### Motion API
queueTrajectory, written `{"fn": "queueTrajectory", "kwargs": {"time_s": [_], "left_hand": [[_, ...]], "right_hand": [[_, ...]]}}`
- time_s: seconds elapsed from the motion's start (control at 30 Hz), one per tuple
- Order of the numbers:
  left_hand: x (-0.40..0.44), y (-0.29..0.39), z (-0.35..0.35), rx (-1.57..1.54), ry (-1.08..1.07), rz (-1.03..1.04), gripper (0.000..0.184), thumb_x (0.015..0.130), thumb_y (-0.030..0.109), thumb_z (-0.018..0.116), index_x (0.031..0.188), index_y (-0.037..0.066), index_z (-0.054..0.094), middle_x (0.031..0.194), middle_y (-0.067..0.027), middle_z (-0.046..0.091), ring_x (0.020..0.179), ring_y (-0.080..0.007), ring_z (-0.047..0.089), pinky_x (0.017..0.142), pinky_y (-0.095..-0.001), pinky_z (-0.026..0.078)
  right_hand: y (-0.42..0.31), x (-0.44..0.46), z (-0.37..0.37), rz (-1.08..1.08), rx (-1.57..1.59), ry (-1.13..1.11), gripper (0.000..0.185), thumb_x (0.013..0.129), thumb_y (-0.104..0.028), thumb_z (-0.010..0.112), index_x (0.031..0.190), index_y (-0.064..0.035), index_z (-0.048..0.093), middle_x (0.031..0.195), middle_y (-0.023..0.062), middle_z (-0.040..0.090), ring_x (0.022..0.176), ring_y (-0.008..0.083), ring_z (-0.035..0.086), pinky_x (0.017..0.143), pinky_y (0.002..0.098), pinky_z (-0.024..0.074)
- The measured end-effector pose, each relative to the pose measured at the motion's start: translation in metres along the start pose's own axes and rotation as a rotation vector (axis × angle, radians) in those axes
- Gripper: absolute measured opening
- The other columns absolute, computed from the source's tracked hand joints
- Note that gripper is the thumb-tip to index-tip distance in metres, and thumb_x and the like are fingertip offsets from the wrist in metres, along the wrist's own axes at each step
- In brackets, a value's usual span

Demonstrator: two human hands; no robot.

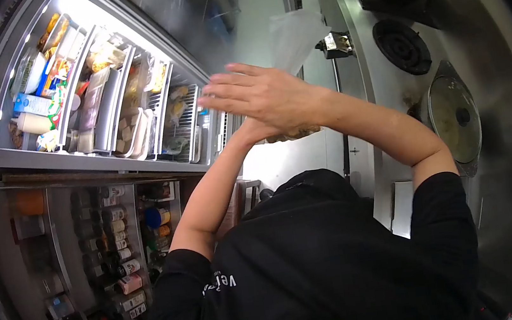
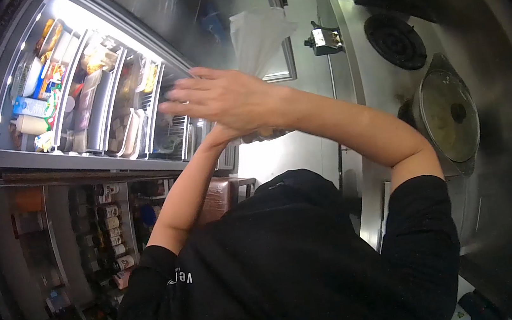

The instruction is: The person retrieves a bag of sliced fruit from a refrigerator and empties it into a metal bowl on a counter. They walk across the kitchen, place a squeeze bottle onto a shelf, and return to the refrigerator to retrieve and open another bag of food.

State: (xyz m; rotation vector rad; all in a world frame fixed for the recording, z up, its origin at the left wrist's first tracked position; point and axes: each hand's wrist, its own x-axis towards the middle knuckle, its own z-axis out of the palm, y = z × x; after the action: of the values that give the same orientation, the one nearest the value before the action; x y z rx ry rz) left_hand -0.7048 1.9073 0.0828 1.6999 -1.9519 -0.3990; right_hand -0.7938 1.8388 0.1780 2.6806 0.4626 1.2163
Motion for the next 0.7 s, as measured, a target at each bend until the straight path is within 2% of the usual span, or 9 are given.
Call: {"fn": "queueTrajectory", "kwargs": {"time_s": [0.13, 0.2, 0.23, 0.33, 0.37, 0.4, 0.53, 0.6, 0.7], "left_hand": [[0.001, -0.030, 0.006, 0.446, -0.149, 0.180, 0.038, 0.077, 0.030, 0.061, 0.109, 0.009, 0.062, 0.120, -0.0207, 0.053, 0.113, -0.0308, 0.049, 0.093, -0.0429, 0.040], [-0.007, -0.037, 0.009, -0.056, -0.144, -0.306, 0.029, 0.077, 0.028, 0.061, 0.094, 0.004, 0.065, 0.106, -0.0223, 0.059, 0.097, -0.0331, 0.057, 0.085, -0.0394, 0.045], [-0.014, -0.044, 0.011, -0.069, -0.067, -0.175, 0.028, 0.079, 0.028, 0.063, 0.084, 0.000, 0.063, 0.085, -0.0213, 0.058, 0.079, -0.0347, 0.057, 0.077, -0.0359, 0.048], [-0.016, -0.062, -0.012, -0.160, -0.200, -0.131, 0.030, 0.082, 0.027, 0.066, 0.092, -0.002, 0.062, 0.088, -0.0141, 0.055, 0.083, -0.0287, 0.056, 0.081, -0.0362, 0.046], [-0.022, -0.075, -0.007, -0.152, -0.084, 0.085, 0.029, 0.084, 0.027, 0.065, 0.087, -0.001, 0.062, 0.090, -0.0127, 0.052, 0.090, -0.0265, 0.053, 0.085, -0.0360, 0.044], [-0.026, -0.078, -0.009, 0.047, -0.070, 0.097, 0.029, 0.081, 0.029, 0.067, 0.088, 0.001, 0.064, 0.100, -0.0138, 0.050, 0.100, -0.0277, 0.050, 0.089, -0.0373, 0.040], [-0.008, -0.068, -0.010, 0.220, -0.017, -0.186, 0.019, 0.080, 0.021, 0.066, 0.086, 0.004, 0.069, 0.082, -0.0125, 0.061, 0.079, -0.0290, 0.060, 0.074, -0.0390, 0.048], [0.002, -0.055, -0.010, 0.078, 0.167, -0.393, 0.013, 0.080, 0.014, 0.063, 0.082, 0.004, 0.071, 0.055, -0.0088, 0.062, 0.054, -0.0233, 0.063, 0.056, -0.0365, 0.051], [0.019, -0.020, -0.018, -0.545, 0.190, -0.582, 0.016, 0.086, 0.012, 0.061, 0.089, 0.000, 0.070, 0.072, -0.0068, 0.068, 0.063, -0.0122, 0.063, 0.058, -0.0274, 0.051]], "right_hand": [[0.004, -0.030, -0.011, 0.506, 0.345, -0.897, 0.099, 0.071, -0.056, 0.064, 0.143, -0.0036, 0.021, 0.107, 0.0170, 0.061, 0.084, 0.0311, 0.064, 0.073, 0.0416, 0.0505], [0.001, -0.060, 0.011, 0.466, 0.361, -0.826, 0.099, 0.071, -0.057, 0.063, 0.143, -0.0024, 0.021, 0.105, 0.0180, 0.060, 0.083, 0.0319, 0.064, 0.070, 0.0410, 0.0511], [-0.001, -0.074, 0.024, 0.455, 0.356, -0.772, 0.099, 0.072, -0.058, 0.062, 0.142, -0.0013, 0.022, 0.102, 0.0189, 0.060, 0.082, 0.0327, 0.063, 0.067, 0.0403, 0.0516], [0.011, -0.099, 0.044, 0.567, 0.349, -0.800, 0.089, 0.077, -0.054, 0.058, 0.141, -0.0014, 0.024, 0.101, 0.0183, 0.061, 0.080, 0.0332, 0.063, 0.068, 0.0402, 0.0516], [0.011, -0.116, 0.058, 0.569, 0.373, -0.666, 0.060, 0.086, -0.044, 0.053, 0.129, -0.0040, 0.042, 0.096, 0.0163, 0.062, 0.080, 0.0345, 0.063, 0.067, 0.0419, 0.0503], [0.012, -0.121, 0.062, 0.572, 0.381, -0.666, 0.060, 0.086, -0.044, 0.053, 0.129, -0.0040, 0.042, 0.096, 0.0163, 0.062, 0.080, 0.0345, 0.063, 0.067, 0.0419, 0.0503], [0.012, -0.145, 0.070, 0.604, 0.471, -0.660, 0.029, 0.092, -0.032, 0.049, 0.091, -0.0038, 0.055, 0.079, 0.0128, 0.062, 0.072, 0.0301, 0.062, 0.063, 0.0426, 0.0467], [0.014, -0.148, 0.056, 0.915, 1.069, -0.530, 0.029, 0.096, -0.032, 0.046, 0.089, -0.0054, 0.053, 0.067, 0.0039, 0.052, 0.062, 0.0215, 0.053, 0.060, 0.0354, 0.0457], [-0.028, -0.170, 0.070, 1.211, 2.081, -0.266, 0.026, 0.098, -0.035, 0.044, 0.092, -0.0102, 0.050, 0.065, -0.0055, 0.037, 0.065, 0.0116, 0.046, 0.068, 0.0329, 0.0453]]}}
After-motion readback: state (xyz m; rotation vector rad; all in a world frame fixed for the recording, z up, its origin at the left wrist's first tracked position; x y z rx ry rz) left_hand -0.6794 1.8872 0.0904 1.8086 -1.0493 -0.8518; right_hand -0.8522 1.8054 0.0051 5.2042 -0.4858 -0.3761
